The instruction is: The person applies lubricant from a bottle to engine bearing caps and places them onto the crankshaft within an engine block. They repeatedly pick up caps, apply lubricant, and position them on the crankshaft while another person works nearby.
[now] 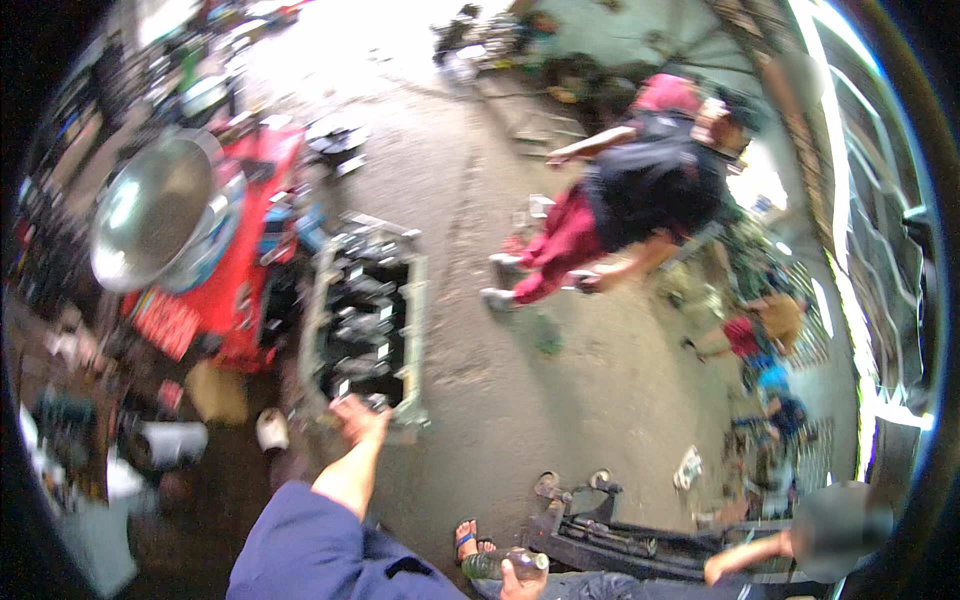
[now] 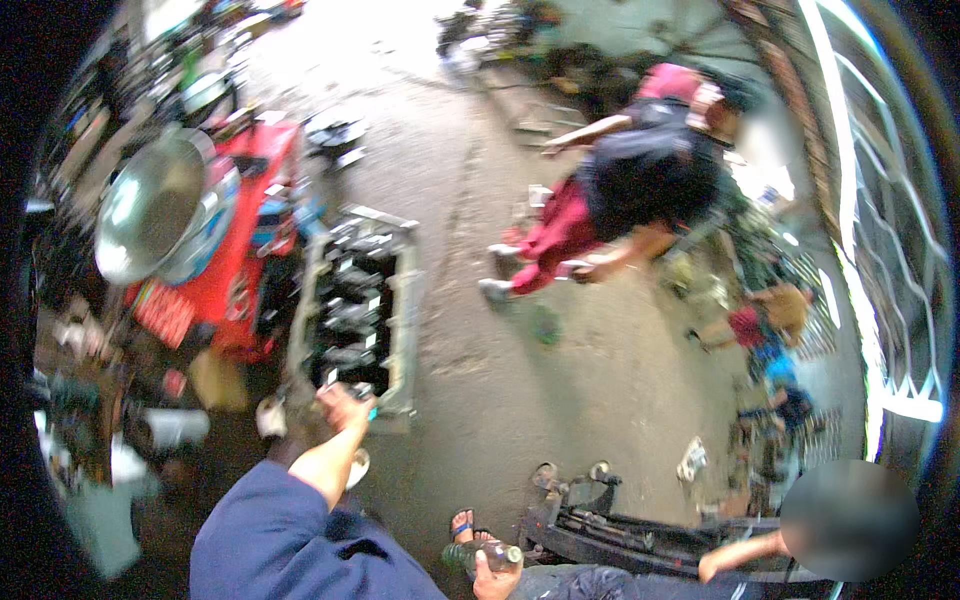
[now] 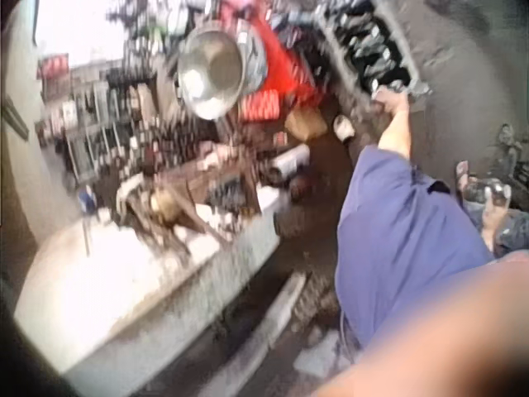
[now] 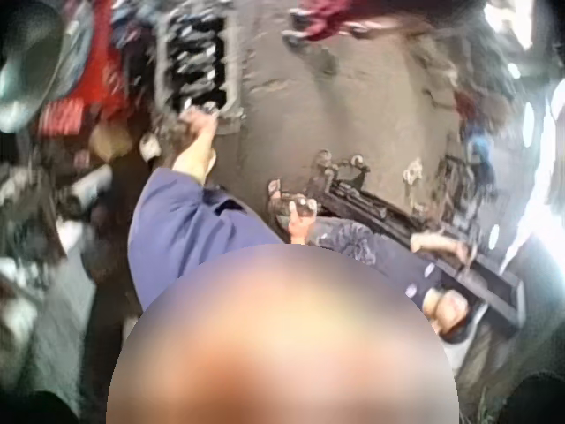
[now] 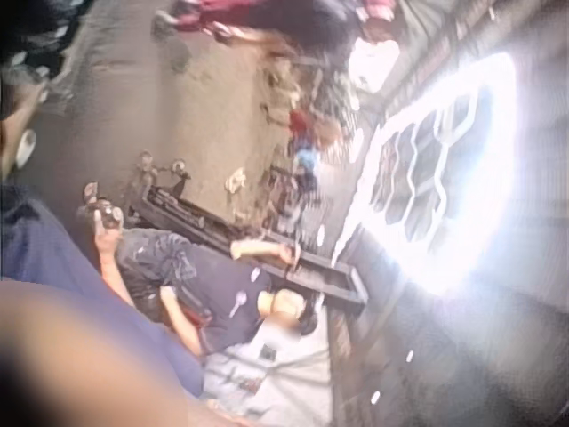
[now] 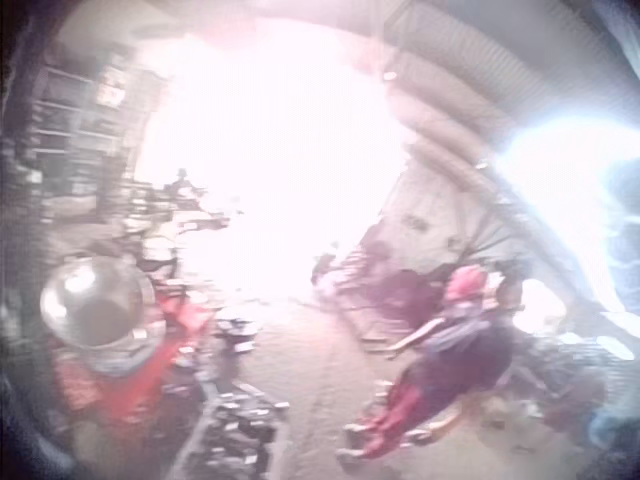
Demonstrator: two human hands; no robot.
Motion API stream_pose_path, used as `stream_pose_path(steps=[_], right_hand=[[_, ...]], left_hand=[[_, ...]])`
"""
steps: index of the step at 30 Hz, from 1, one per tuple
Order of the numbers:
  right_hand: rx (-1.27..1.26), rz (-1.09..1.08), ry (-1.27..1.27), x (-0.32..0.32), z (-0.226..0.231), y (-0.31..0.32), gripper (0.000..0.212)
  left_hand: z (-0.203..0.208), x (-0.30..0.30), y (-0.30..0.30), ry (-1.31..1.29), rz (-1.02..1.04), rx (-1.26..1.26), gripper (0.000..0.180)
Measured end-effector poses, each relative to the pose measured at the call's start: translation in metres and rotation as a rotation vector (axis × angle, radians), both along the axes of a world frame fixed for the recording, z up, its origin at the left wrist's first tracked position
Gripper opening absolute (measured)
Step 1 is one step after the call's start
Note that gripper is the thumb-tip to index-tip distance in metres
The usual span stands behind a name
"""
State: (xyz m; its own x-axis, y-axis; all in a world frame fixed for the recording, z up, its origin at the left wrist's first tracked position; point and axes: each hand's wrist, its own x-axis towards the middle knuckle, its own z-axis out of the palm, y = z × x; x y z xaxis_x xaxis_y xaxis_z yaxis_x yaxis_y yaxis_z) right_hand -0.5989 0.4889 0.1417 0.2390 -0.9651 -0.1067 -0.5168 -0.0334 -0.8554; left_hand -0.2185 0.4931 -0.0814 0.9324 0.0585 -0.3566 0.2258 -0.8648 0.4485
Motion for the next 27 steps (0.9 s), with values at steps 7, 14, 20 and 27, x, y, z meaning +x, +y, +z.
stream_pose_path(steps=[7, 14, 20, 27], right_hand=[[-0.129, -0.020, 0.059, 0.013, 0.000, 0.010, 0.039], [0.019, -0.141, -0.195, 0.018, 0.019, 0.015, 0.047], [-0.063, -0.096, 0.054, 0.016, 0.030, 0.015, 0.047], [-0.036, 0.004, -0.073, 0.012, -0.001, -0.004, 0.039]], left_hand=[[-0.010, 0.002, -0.010, -0.177, 0.100, -0.083, 0.085], [-0.014, 0.000, -0.006, -0.230, 0.082, -0.112, 0.080], [-0.018, -0.005, 0.008, -0.273, -0.070, -0.008, 0.091], [-0.010, -0.002, 0.060, -0.507, -0.451, -0.169, 0.078]])
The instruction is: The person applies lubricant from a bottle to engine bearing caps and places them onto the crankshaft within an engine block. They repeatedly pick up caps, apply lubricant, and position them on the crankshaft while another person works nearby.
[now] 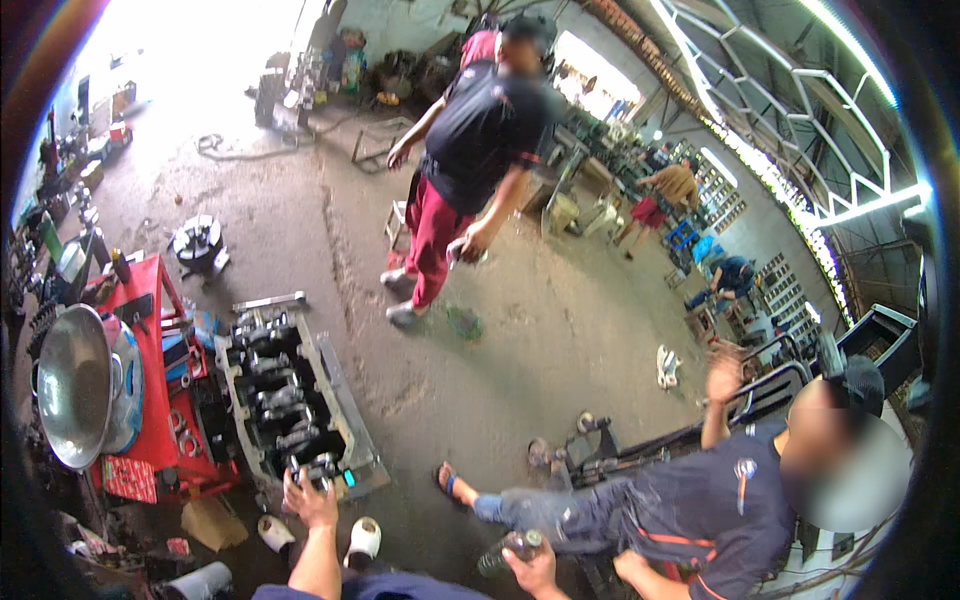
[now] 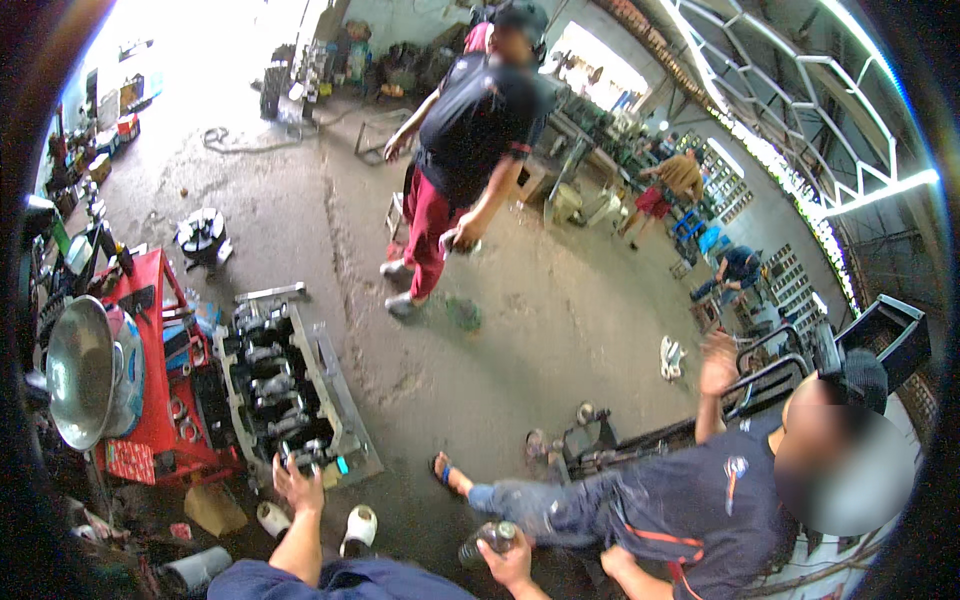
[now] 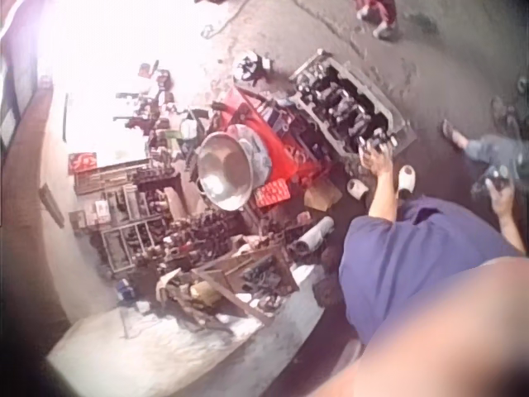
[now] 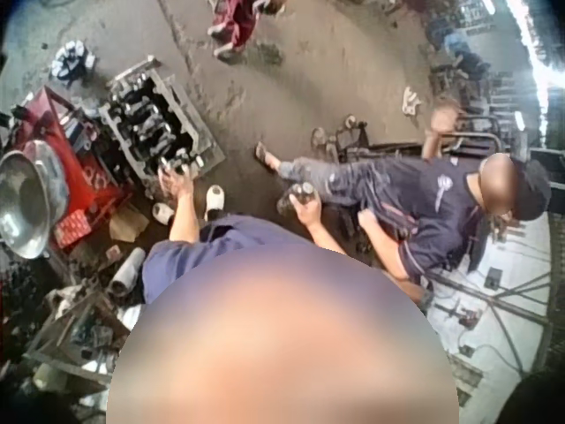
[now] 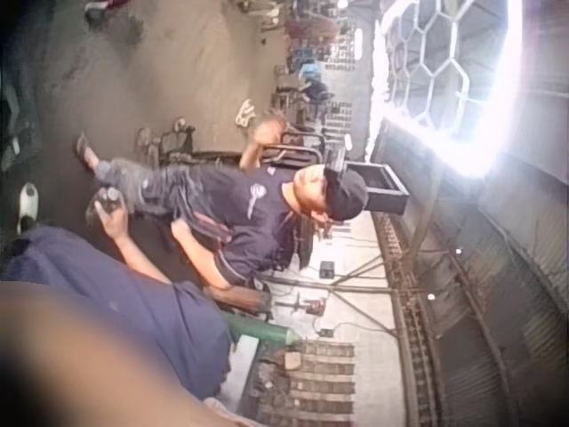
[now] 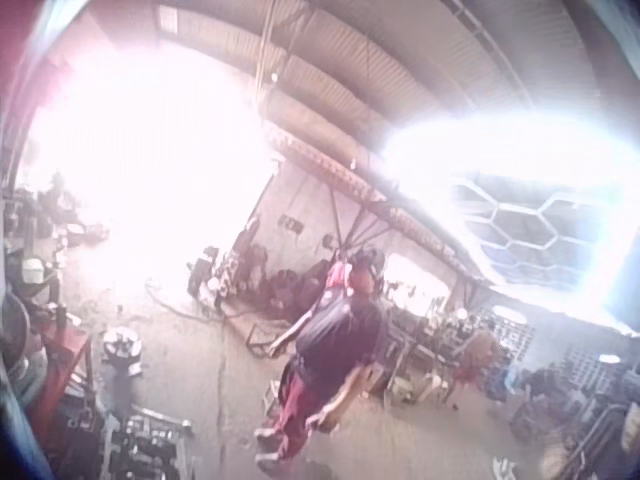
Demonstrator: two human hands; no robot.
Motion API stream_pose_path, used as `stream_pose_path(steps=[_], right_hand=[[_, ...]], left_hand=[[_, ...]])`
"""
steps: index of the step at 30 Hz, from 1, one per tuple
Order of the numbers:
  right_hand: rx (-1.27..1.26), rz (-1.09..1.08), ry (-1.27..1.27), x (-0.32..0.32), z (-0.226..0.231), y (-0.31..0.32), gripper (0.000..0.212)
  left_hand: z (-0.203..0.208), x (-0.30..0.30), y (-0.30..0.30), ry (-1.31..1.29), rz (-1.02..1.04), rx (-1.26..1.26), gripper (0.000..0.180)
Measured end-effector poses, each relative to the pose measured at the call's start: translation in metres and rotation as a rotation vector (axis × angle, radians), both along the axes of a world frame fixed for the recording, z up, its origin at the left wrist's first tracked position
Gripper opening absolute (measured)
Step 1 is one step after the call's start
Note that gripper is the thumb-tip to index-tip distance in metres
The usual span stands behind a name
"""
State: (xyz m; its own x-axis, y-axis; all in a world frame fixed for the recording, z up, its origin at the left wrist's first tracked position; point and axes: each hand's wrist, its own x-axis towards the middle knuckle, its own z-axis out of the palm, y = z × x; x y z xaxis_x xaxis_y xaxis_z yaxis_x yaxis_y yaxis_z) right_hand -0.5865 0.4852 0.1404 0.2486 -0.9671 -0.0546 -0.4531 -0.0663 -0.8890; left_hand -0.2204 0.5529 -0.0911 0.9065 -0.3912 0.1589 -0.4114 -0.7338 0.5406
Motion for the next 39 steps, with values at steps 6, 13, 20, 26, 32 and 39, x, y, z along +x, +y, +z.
stream_pose_path(steps=[6, 13, 20, 26, 32, 39], right_hand=[[0.000, 0.044, -0.068, 0.008, -0.017, -0.003, 0.033], [-0.038, 0.196, -0.165, 0.026, 0.026, -0.002, 0.040], [-0.088, 0.465, -0.050, 0.081, 0.046, -0.065, 0.038], [-0.221, 0.779, 0.016, 0.131, 0.046, -0.158, 0.041], [-0.123, 0.880, 0.015, 0.140, 0.055, -0.223, 0.041], [-0.126, 0.966, 0.063, 0.144, 0.059, -0.231, 0.040]], left_hand=[[-0.002, 0.038, 0.009, 0.156, -0.297, 0.000, 0.058], [0.030, 0.009, 0.016, 0.330, 0.169, -0.103, 0.074], [0.048, -0.021, 0.015, 0.357, 0.244, -0.195, 0.099], [0.035, -0.027, -0.020, 0.241, 0.405, -0.232, 0.113], [0.022, -0.038, -0.052, 0.197, 0.667, -0.264, 0.125], [0.003, -0.048, -0.061, 0.311, 0.789, -0.236, 0.136]])
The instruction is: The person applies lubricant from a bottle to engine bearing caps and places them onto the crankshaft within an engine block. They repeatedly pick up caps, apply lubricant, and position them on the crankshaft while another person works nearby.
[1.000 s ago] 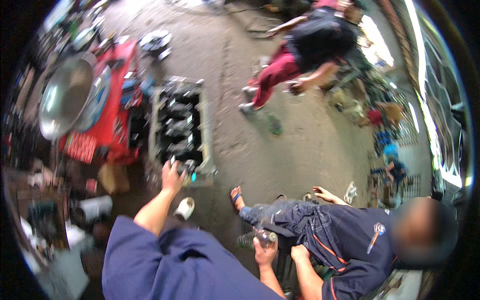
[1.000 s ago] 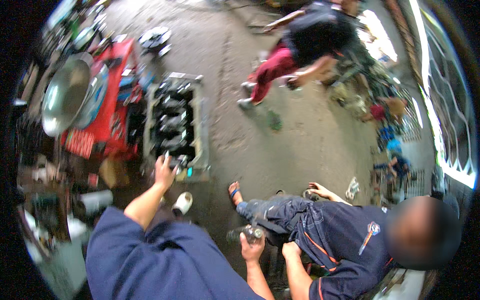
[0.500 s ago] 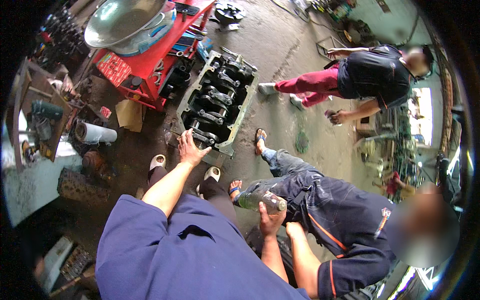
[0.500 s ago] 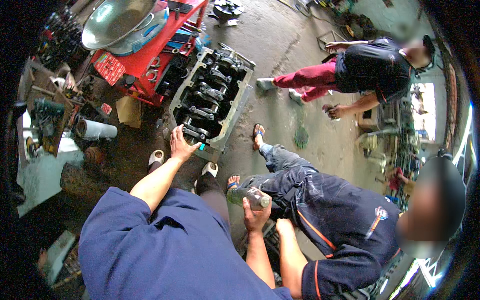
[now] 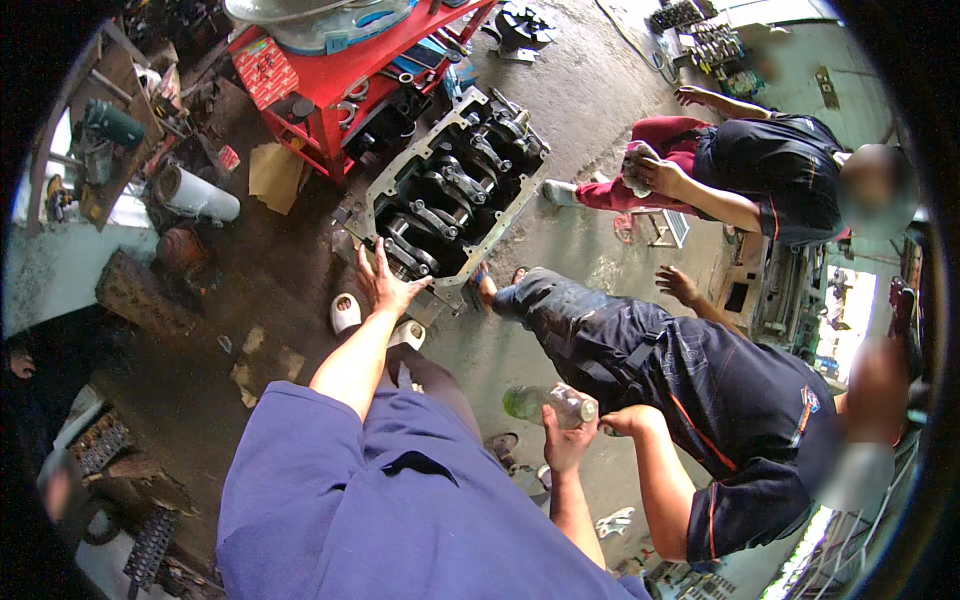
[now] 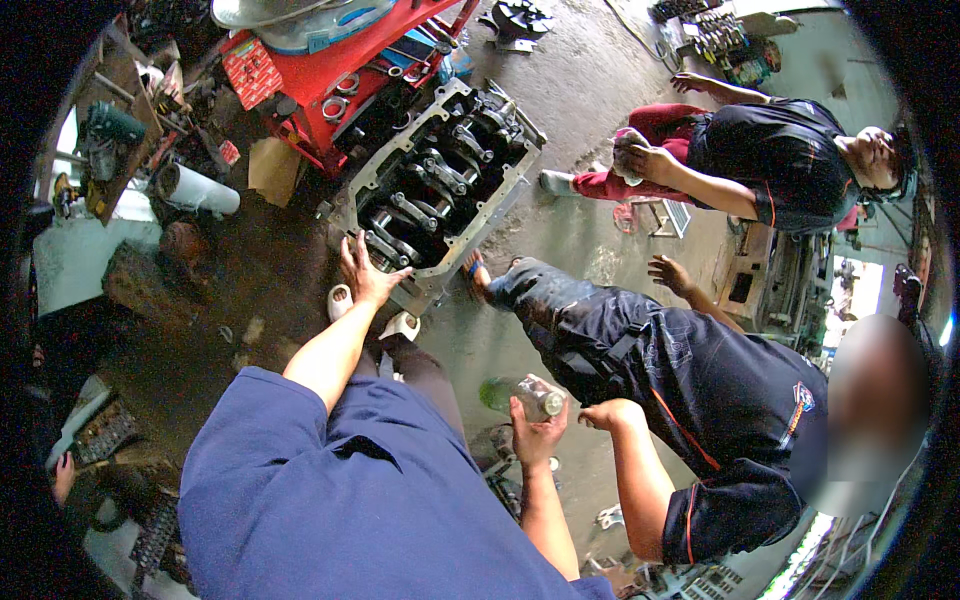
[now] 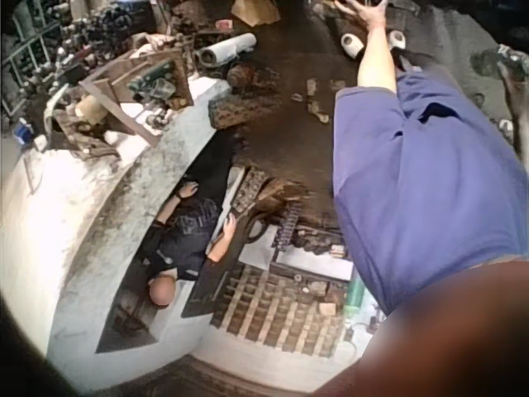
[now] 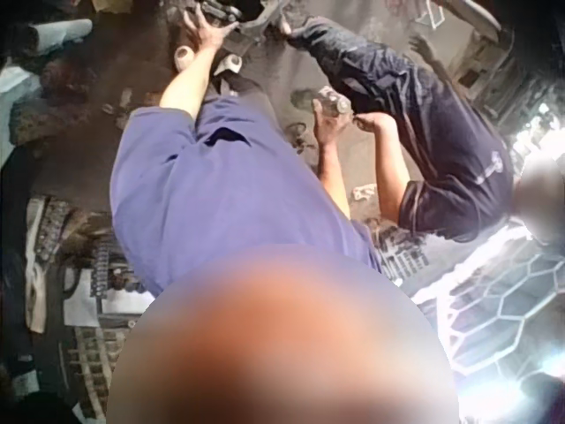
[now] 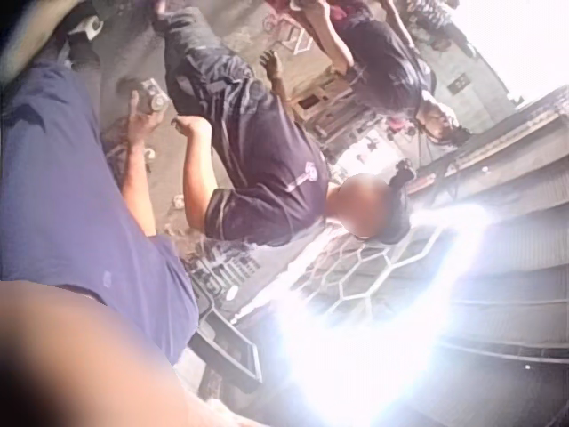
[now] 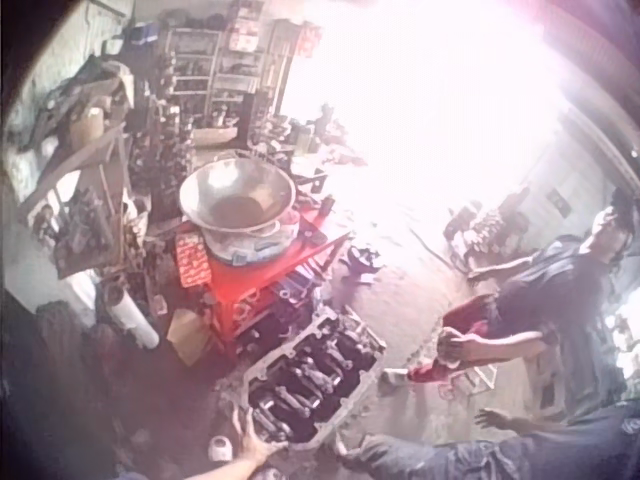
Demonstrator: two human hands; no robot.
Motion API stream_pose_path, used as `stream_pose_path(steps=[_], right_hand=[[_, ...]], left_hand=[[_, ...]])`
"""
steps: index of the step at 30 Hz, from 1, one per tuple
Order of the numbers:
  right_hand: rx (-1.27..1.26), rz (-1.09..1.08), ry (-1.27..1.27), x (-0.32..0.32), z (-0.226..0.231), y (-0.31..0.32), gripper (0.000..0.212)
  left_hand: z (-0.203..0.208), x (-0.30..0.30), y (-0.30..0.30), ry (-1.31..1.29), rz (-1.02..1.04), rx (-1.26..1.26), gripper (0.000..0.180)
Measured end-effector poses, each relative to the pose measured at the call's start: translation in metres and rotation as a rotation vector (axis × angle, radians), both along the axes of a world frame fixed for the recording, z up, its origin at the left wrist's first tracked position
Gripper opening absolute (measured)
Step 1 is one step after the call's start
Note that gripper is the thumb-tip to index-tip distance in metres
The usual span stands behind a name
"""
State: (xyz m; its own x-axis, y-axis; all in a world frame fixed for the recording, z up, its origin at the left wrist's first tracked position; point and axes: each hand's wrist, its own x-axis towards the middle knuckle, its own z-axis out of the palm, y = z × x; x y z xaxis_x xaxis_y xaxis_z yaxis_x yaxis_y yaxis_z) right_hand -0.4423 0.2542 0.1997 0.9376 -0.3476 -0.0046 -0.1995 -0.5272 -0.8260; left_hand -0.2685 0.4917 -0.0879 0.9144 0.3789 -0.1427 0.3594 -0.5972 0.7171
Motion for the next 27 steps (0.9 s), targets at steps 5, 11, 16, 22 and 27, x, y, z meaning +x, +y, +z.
stream_pose_path(steps=[5, 11, 16, 22, 27], right_hand=[[0.034, 0.026, 0.103, 0.002, -0.006, 0.005, 0.044], [0.226, 0.275, 0.201, 0.033, -0.039, -0.014, 0.047], [0.199, 0.474, 0.215, 0.054, -0.050, -0.052, 0.051], [0.277, 0.587, 0.113, 0.088, -0.048, -0.071, 0.051], [0.239, 0.628, 0.034, 0.125, -0.036, -0.058, 0.054]], left_hand=[[-0.014, 0.000, 0.000, -0.081, 0.000, 0.027, 0.137], [-0.027, 0.009, -0.007, -0.228, 0.076, 0.050, 0.121], [-0.025, 0.005, -0.020, -0.430, 0.192, 0.090, 0.106], [-0.009, 0.002, -0.017, -0.244, 0.098, 0.059, 0.115], [0.007, 0.005, -0.014, -0.216, -0.008, 0.118, 0.113]])
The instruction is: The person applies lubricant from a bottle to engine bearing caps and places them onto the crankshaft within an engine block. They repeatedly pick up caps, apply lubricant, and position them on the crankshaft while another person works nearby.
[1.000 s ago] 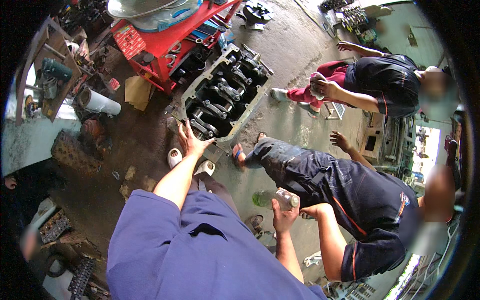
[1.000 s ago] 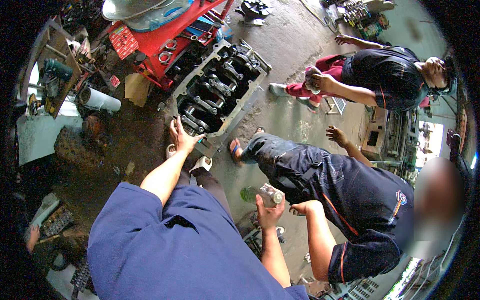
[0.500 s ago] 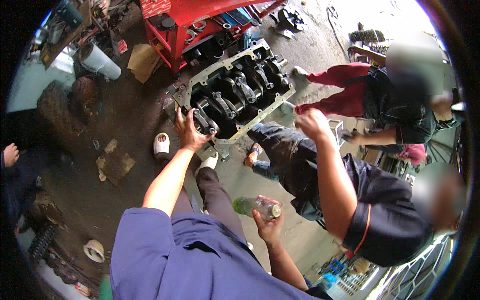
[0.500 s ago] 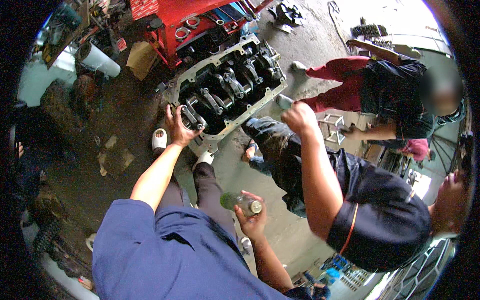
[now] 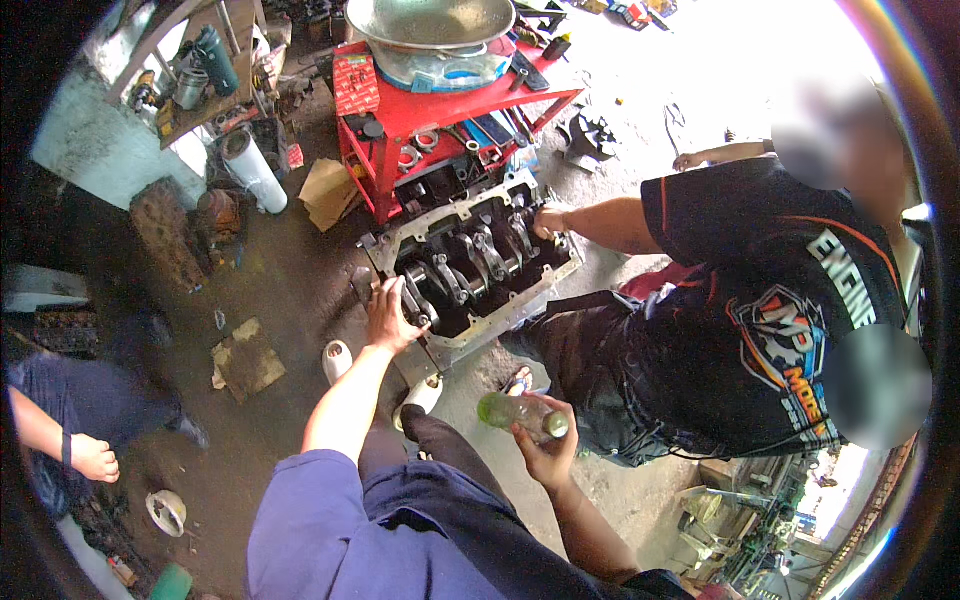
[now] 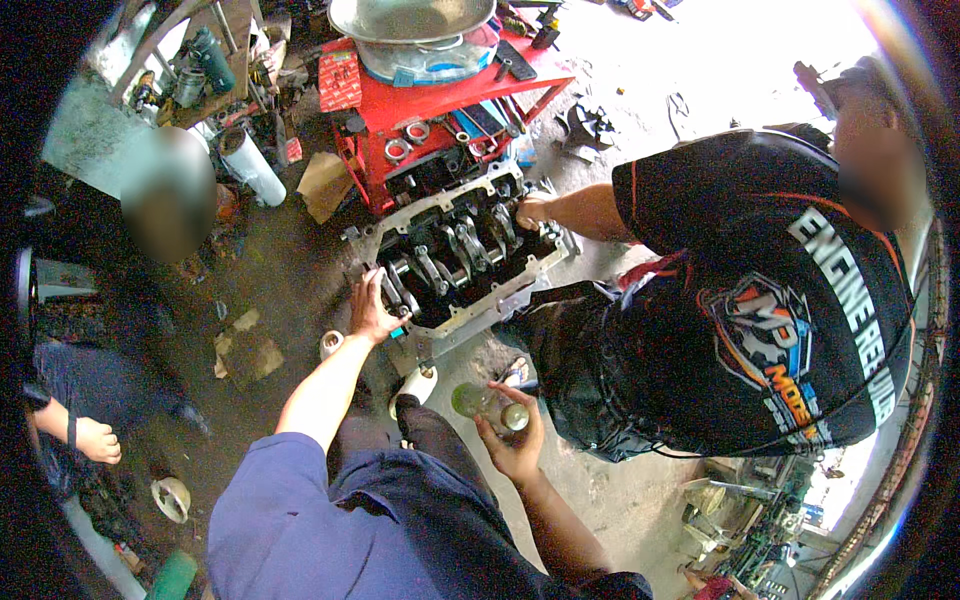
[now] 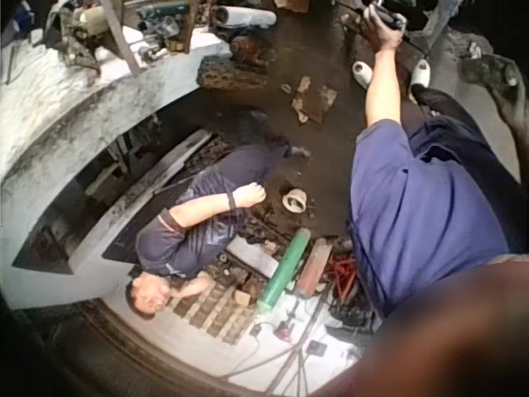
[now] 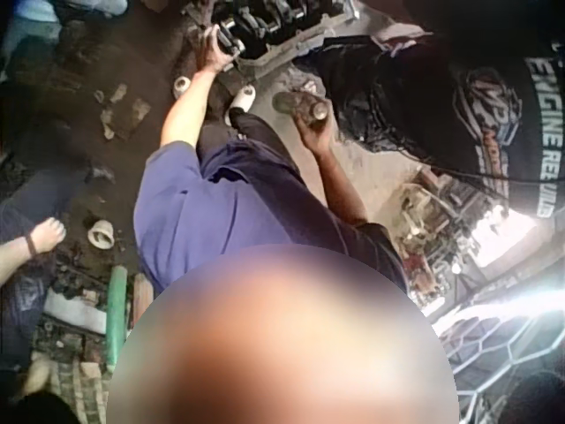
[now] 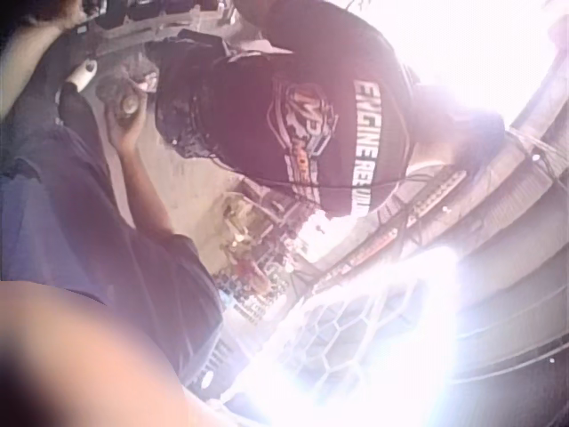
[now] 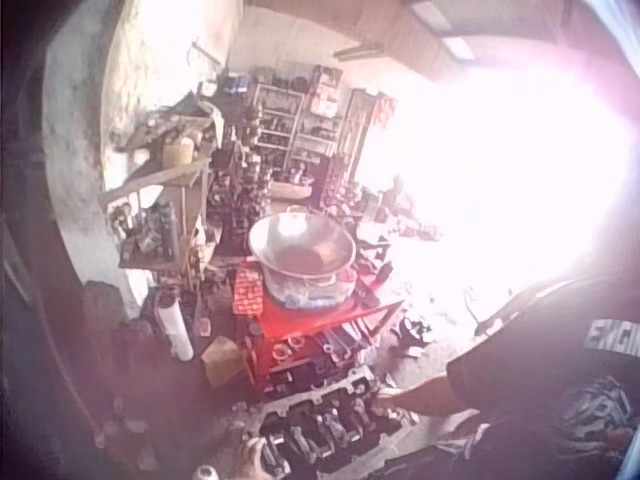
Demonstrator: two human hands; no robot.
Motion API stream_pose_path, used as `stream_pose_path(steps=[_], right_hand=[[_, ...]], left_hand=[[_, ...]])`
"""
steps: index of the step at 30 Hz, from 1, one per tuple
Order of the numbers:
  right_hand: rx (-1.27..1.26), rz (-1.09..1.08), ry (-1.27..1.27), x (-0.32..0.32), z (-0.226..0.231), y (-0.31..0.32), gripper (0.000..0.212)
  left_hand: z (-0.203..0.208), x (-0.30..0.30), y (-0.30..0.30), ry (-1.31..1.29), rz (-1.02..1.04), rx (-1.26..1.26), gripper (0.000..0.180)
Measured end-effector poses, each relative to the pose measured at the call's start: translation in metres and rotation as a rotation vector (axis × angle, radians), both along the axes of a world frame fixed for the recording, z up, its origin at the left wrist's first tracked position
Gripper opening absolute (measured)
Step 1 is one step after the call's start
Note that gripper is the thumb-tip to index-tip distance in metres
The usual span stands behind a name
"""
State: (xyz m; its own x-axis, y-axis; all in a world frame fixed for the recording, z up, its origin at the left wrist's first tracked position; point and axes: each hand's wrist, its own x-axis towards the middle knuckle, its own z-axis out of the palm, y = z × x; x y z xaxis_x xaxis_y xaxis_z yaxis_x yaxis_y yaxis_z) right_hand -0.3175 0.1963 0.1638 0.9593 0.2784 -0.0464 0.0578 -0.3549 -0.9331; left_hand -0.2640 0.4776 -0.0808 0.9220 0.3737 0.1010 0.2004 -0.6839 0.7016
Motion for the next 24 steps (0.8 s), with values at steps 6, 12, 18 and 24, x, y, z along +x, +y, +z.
stream_pose_path(steps=[6, 12, 18, 24], right_hand=[[0.049, 0.053, -0.028, 0.024, 0.004, 0.034, 0.049], [-0.069, -0.070, 0.072, 0.018, 0.019, 0.062, 0.048], [-0.072, -0.299, -0.149, 0.025, 0.042, 0.069, 0.047], [-0.140, -0.671, -0.276, 0.006, 0.032, 0.061, 0.042]], left_hand=[[-0.015, 0.009, 0.004, -0.134, -0.096, -0.076, 0.106], [-0.031, 0.010, 0.007, -0.101, -0.182, -0.103, 0.089], [-0.028, 0.024, 0.006, -0.151, -0.268, -0.008, 0.096], [-0.012, 0.033, 0.021, 0.223, -0.307, 0.087, 0.056]])
